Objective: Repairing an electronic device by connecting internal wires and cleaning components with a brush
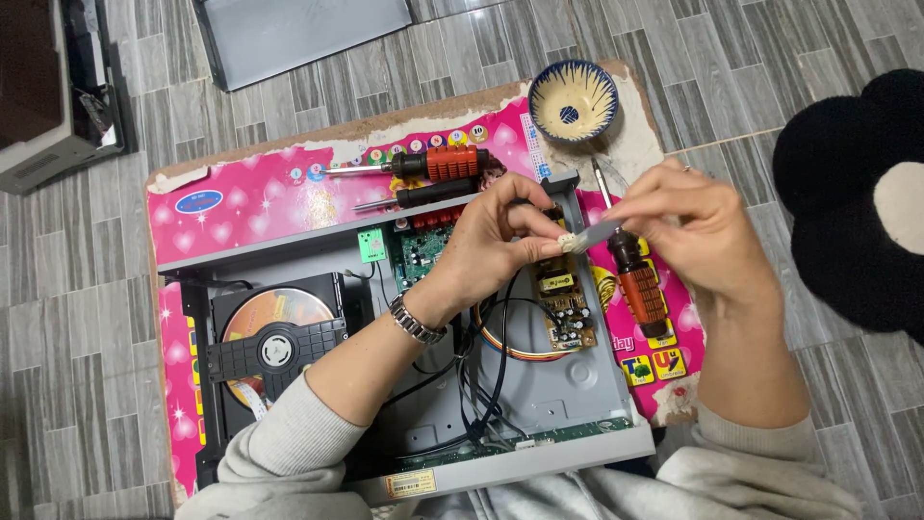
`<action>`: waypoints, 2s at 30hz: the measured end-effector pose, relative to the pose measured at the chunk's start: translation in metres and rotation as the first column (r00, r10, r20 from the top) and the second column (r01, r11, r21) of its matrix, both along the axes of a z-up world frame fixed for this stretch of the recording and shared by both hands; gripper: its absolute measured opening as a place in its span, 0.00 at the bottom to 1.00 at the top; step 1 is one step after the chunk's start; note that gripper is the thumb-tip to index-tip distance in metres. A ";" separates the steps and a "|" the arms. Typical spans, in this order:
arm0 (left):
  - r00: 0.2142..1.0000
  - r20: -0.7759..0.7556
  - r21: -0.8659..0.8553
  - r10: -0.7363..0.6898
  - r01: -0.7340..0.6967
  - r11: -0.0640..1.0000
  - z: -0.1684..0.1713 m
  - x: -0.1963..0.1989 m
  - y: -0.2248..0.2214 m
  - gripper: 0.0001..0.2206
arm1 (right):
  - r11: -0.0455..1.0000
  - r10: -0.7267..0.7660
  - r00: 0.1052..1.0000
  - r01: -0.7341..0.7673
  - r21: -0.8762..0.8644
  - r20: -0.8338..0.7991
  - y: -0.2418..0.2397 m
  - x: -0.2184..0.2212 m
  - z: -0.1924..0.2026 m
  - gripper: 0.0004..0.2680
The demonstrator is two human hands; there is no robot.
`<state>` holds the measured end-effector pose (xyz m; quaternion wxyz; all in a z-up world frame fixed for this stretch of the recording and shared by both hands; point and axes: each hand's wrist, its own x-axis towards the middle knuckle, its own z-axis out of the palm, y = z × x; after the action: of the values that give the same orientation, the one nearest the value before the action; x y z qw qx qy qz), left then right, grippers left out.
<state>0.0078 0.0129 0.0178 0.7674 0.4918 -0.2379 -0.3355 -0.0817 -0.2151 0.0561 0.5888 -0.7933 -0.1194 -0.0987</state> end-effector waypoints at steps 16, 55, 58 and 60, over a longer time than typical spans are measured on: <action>0.999 -0.039 -0.022 0.003 -0.004 1.000 -0.009 0.000 0.000 0.04 | 0.922 -0.122 0.980 0.169 -0.347 0.155 -0.006 0.004 -0.007 0.06; 0.989 -0.138 -0.028 0.058 -0.063 0.998 -0.038 -0.001 -0.011 0.06 | 0.893 -0.150 0.962 0.232 -0.386 0.229 0.004 0.002 0.002 0.07; 0.993 -0.032 -0.083 0.117 -0.119 0.989 -0.049 -0.002 -0.013 0.08 | 0.913 -0.121 0.952 0.218 -0.344 0.282 0.009 0.003 -0.007 0.02; 0.994 -0.019 -0.101 0.104 -0.106 0.989 -0.052 -0.001 -0.013 0.08 | 0.910 -0.139 0.944 0.241 -0.338 0.299 0.012 0.000 -0.013 0.03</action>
<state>0.0069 0.0000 -0.0345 0.8098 0.4613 -0.2232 -0.2855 -0.0814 -0.2030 0.0434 0.3946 -0.8769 -0.1361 -0.2381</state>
